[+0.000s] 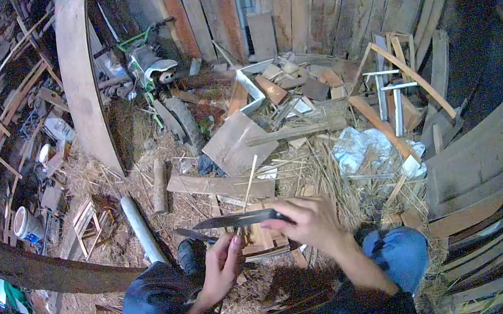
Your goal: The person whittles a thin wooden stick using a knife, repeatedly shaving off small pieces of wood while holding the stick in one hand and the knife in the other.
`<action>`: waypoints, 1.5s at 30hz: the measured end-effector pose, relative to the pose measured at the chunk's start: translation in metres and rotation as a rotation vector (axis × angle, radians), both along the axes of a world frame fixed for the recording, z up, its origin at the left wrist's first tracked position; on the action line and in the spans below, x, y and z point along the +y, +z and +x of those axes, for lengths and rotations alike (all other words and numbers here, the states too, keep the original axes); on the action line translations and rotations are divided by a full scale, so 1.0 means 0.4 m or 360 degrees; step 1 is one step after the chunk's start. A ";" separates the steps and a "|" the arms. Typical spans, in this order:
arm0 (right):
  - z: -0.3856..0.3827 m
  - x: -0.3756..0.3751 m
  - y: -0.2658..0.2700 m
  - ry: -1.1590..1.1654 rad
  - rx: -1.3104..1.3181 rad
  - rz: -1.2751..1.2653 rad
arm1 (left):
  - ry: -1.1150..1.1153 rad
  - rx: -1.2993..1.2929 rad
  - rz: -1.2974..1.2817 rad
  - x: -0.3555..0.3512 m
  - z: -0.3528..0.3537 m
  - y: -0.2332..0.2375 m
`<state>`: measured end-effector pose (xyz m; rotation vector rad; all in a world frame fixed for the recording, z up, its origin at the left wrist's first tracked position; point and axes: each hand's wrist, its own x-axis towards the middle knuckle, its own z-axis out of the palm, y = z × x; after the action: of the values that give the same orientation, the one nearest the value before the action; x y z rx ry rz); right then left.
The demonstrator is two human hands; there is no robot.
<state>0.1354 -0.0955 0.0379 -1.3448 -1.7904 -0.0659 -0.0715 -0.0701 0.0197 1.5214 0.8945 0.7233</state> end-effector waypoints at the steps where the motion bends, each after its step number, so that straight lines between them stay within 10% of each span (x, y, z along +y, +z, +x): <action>1: 0.025 -0.004 -0.005 -0.0094 -0.0042 -0.0161 | 0.0004 -0.0002 -0.0044 0.006 -0.006 0.002; 6: 0.181 -0.039 -0.011 -0.0738 0.0222 -0.0165 | 0.0157 -0.0366 -0.0175 0.006 -0.062 0.000; 21: -0.018 -0.008 -0.023 -0.0028 -0.0113 -0.0225 | -0.0075 -0.0493 -0.0588 0.025 0.016 -0.028; 45: -0.023 -0.028 -0.039 0.0148 0.0113 -0.0234 | -0.0123 0.0061 0.0037 -0.013 0.028 -0.029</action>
<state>0.1261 -0.1066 0.0221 -1.3469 -1.8237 0.1650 -0.0604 -0.0753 0.0081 1.5865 0.8535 0.6528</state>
